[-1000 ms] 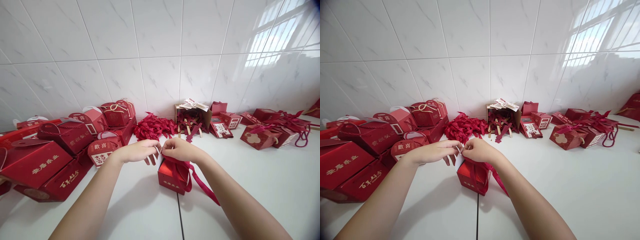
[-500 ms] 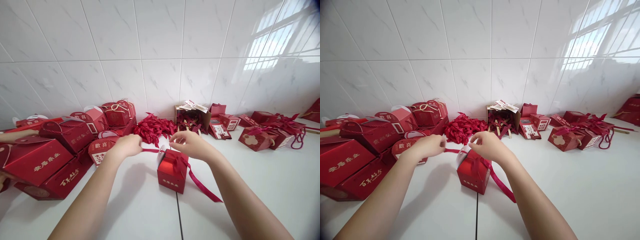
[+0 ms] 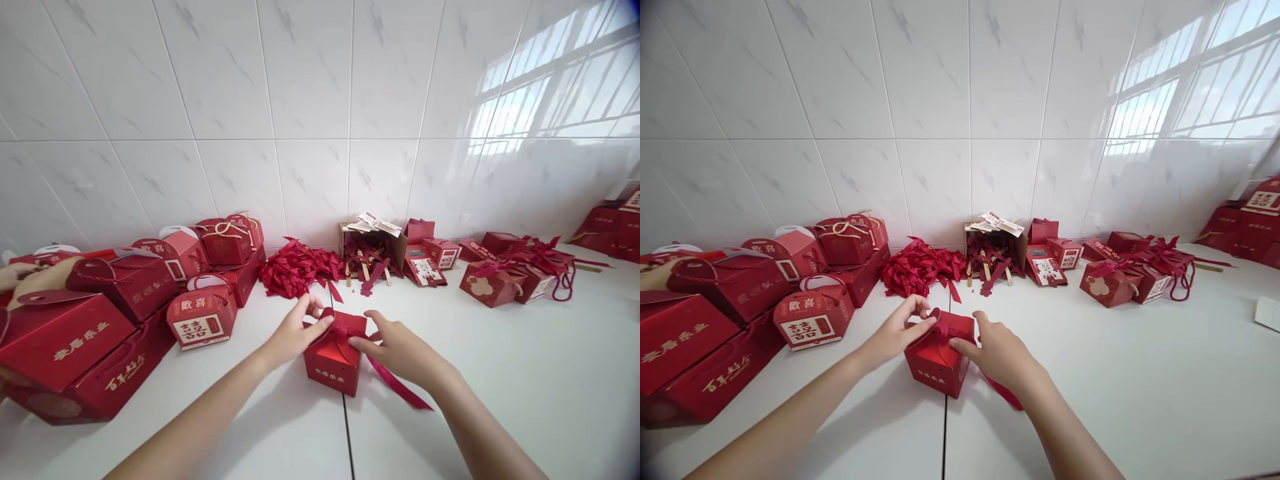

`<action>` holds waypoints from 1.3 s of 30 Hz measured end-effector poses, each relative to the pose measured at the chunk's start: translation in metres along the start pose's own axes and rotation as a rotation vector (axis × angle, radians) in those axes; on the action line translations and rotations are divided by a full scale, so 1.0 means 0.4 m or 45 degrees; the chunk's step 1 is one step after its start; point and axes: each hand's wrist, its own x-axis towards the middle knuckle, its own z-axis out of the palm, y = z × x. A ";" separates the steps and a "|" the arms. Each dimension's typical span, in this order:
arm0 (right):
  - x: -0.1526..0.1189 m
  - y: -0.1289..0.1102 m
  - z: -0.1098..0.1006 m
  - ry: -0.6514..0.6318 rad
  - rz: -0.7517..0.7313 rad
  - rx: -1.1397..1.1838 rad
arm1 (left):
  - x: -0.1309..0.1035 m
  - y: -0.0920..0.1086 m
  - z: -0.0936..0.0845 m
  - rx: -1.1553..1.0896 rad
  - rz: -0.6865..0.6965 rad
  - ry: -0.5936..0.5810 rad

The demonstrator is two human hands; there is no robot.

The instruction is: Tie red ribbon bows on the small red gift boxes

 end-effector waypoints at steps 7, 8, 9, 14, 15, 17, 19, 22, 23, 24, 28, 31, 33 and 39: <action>0.023 0.017 0.016 -0.057 -0.005 0.238 | -0.068 -0.010 -0.026 -0.174 -0.323 -0.129; 0.026 0.019 0.014 -0.026 -0.029 0.220 | -0.073 -0.003 -0.043 -0.184 -0.373 -0.190; 0.029 0.021 0.011 0.014 -0.067 0.199 | -0.076 0.002 -0.058 -0.175 -0.402 -0.231; 0.031 0.029 -0.013 0.120 -0.276 0.273 | -0.059 0.001 -0.096 0.015 -0.400 -0.022; 0.028 0.031 -0.020 0.111 -0.305 0.300 | -0.052 -0.002 -0.098 0.037 -0.382 0.033; 0.020 0.037 -0.035 0.094 -0.345 0.318 | -0.040 -0.004 -0.099 0.056 -0.327 0.066; 0.011 0.047 -0.052 0.117 -0.361 0.290 | -0.034 -0.001 -0.102 0.063 -0.267 0.055; -0.001 0.066 -0.081 0.220 -0.394 0.207 | -0.042 0.018 -0.112 0.057 -0.196 0.088; -0.005 0.071 -0.090 0.245 -0.415 0.182 | -0.049 0.028 -0.117 0.054 -0.167 0.096; -0.009 0.074 -0.098 0.264 -0.441 0.167 | -0.057 0.038 -0.122 0.050 -0.136 0.095; -0.024 0.069 -0.113 0.295 -0.521 0.215 | -0.089 0.075 -0.140 0.063 -0.076 0.048; -0.021 0.063 -0.102 0.199 -0.443 0.236 | -0.105 0.079 -0.142 0.123 -0.156 0.031; -0.011 0.069 -0.087 0.086 -0.339 0.221 | -0.112 0.066 -0.136 0.182 -0.238 0.022; 0.004 0.097 -0.026 -0.108 -0.191 -0.071 | -0.150 -0.048 -0.093 0.167 -0.464 -0.207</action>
